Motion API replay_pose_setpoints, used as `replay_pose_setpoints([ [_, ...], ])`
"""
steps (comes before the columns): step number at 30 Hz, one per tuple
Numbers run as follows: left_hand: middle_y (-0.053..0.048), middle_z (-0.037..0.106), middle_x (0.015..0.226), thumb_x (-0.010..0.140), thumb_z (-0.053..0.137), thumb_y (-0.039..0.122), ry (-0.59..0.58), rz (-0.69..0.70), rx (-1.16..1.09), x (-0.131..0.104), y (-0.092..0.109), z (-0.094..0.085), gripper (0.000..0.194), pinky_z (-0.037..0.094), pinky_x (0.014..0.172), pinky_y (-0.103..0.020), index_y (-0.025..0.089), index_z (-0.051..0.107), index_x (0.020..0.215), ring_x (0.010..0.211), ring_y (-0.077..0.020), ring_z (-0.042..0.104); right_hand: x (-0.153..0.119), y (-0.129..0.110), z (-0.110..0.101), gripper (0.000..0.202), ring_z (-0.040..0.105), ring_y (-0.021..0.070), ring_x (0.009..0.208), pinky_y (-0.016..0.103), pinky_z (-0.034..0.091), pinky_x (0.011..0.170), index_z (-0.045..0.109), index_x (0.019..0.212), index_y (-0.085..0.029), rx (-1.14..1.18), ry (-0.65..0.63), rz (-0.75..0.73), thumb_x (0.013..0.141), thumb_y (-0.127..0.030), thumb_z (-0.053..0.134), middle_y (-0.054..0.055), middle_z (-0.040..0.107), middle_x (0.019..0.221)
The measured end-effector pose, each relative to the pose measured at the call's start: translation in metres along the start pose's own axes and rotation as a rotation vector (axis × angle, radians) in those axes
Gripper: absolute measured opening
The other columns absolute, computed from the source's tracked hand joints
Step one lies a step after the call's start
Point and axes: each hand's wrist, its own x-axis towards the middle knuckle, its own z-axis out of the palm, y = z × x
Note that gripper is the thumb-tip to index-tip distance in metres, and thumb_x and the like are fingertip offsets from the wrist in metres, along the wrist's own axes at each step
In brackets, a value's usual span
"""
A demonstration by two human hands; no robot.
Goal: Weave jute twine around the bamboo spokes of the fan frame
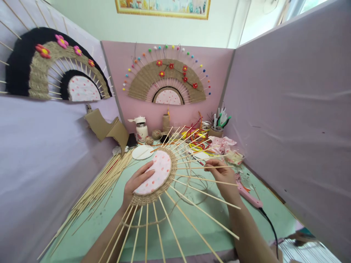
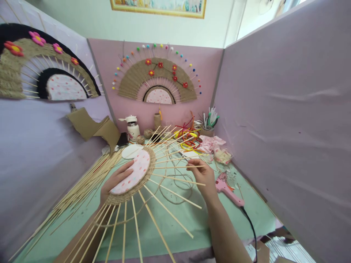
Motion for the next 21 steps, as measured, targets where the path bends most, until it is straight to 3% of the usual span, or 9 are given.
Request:
replay_pose_setpoints([
  [5,-0.008,0.060,0.133,0.087,0.060,0.033,-0.048,-0.034,-0.008,-0.001,0.000,-0.001,0.027,0.045,0.105,-0.038,0.025,0.072,0.109,0.122,-0.0249,0.056,-0.010,0.004,-0.059,0.040,0.060,0.0196,0.060,0.031,0.048,0.057,0.066,0.090,-0.017,-0.239,0.075,0.016,0.076,-0.054,0.059,0.004,0.065,0.065],
  [8,-0.010,0.059,0.133,0.086,0.061,0.034,-0.080,-0.008,0.008,-0.001,-0.002,-0.002,0.028,0.046,0.103,-0.037,0.024,0.072,0.110,0.122,-0.0259,0.056,-0.014,0.022,-0.104,0.046,0.065,0.0261,0.079,0.039,0.050,0.075,0.067,0.094,-0.018,-0.606,0.042,0.001,0.072,-0.058,0.059,0.010,0.071,0.090],
  [11,-0.010,0.059,0.133,0.084,0.064,0.036,-0.107,0.012,0.029,-0.001,-0.003,0.000,0.030,0.048,0.101,-0.037,0.026,0.071,0.111,0.120,-0.0266,0.057,-0.016,0.046,-0.137,0.052,0.060,0.0367,0.104,0.048,0.043,0.092,0.068,0.096,-0.017,-0.970,-0.062,-0.019,0.064,-0.058,0.063,0.017,0.069,0.105],
  [15,-0.007,0.057,0.136,0.084,0.065,0.030,-0.177,0.014,0.086,-0.003,-0.007,0.001,0.031,0.048,0.101,-0.034,0.029,0.070,0.114,0.121,-0.0249,0.057,-0.017,0.068,-0.146,0.050,0.061,0.0348,0.103,0.043,0.044,0.091,0.068,0.101,-0.016,-1.098,-0.237,0.108,0.063,-0.049,0.064,0.017,0.068,0.105],
  [21,-0.006,0.055,0.139,0.082,0.067,0.026,-0.283,0.038,0.154,-0.005,-0.010,-0.002,0.037,0.046,0.104,-0.034,0.030,0.067,0.119,0.124,-0.0245,0.055,-0.014,0.075,-0.135,0.045,0.061,0.0320,0.093,0.041,0.045,0.085,0.068,0.098,-0.013,-1.135,-0.213,0.153,0.075,-0.047,0.052,0.017,0.066,0.095],
])
